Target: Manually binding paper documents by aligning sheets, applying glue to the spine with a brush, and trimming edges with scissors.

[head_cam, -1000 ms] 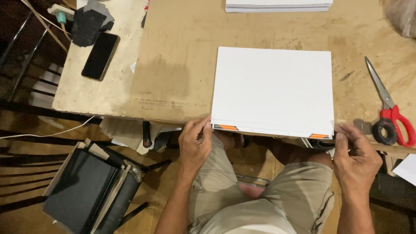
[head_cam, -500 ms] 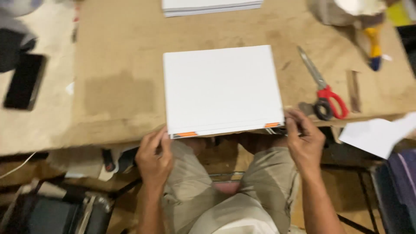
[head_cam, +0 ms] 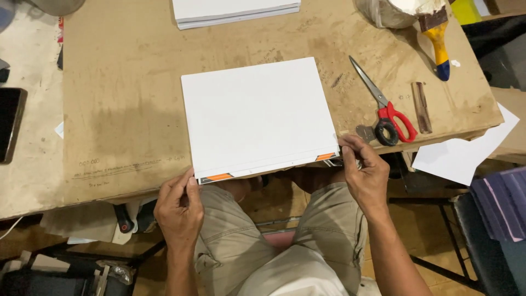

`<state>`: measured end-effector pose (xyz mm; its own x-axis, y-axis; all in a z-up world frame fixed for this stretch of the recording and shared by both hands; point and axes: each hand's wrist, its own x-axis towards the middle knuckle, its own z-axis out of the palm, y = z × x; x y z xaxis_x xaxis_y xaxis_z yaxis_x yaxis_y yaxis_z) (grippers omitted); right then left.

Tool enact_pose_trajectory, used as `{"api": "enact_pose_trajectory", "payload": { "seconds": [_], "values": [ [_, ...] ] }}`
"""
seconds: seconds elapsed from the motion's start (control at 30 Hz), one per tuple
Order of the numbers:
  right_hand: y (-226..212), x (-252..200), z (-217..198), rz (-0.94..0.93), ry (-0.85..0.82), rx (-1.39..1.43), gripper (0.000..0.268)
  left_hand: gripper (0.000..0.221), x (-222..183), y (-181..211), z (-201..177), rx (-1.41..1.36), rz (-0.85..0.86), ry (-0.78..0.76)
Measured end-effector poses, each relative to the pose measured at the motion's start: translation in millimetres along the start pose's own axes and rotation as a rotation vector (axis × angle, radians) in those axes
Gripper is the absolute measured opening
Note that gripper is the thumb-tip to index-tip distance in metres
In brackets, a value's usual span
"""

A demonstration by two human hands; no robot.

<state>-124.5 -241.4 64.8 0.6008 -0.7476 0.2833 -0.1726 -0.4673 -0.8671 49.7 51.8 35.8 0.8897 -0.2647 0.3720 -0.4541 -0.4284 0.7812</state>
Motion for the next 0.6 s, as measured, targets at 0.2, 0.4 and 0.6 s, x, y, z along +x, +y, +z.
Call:
{"api": "enact_pose_trajectory", "payload": {
  "seconds": [0.2, 0.4, 0.6],
  "values": [
    [4.4, -8.8, -0.7, -0.016, 0.075, -0.124, 0.020, 0.022, -1.6, 8.4, -2.7, 0.007, -0.049, 0.052],
    [19.0, -12.3, -0.6, -0.047, 0.034, -0.110, 0.014, 0.020, -5.7, 4.0, -2.3, -0.020, 0.045, 0.074],
    [13.4, -15.0, -2.9, -0.080, 0.003, -0.108, 0.019, 0.021, -7.9, 7.4, -2.0, -0.044, -0.014, 0.069]
  ]
}}
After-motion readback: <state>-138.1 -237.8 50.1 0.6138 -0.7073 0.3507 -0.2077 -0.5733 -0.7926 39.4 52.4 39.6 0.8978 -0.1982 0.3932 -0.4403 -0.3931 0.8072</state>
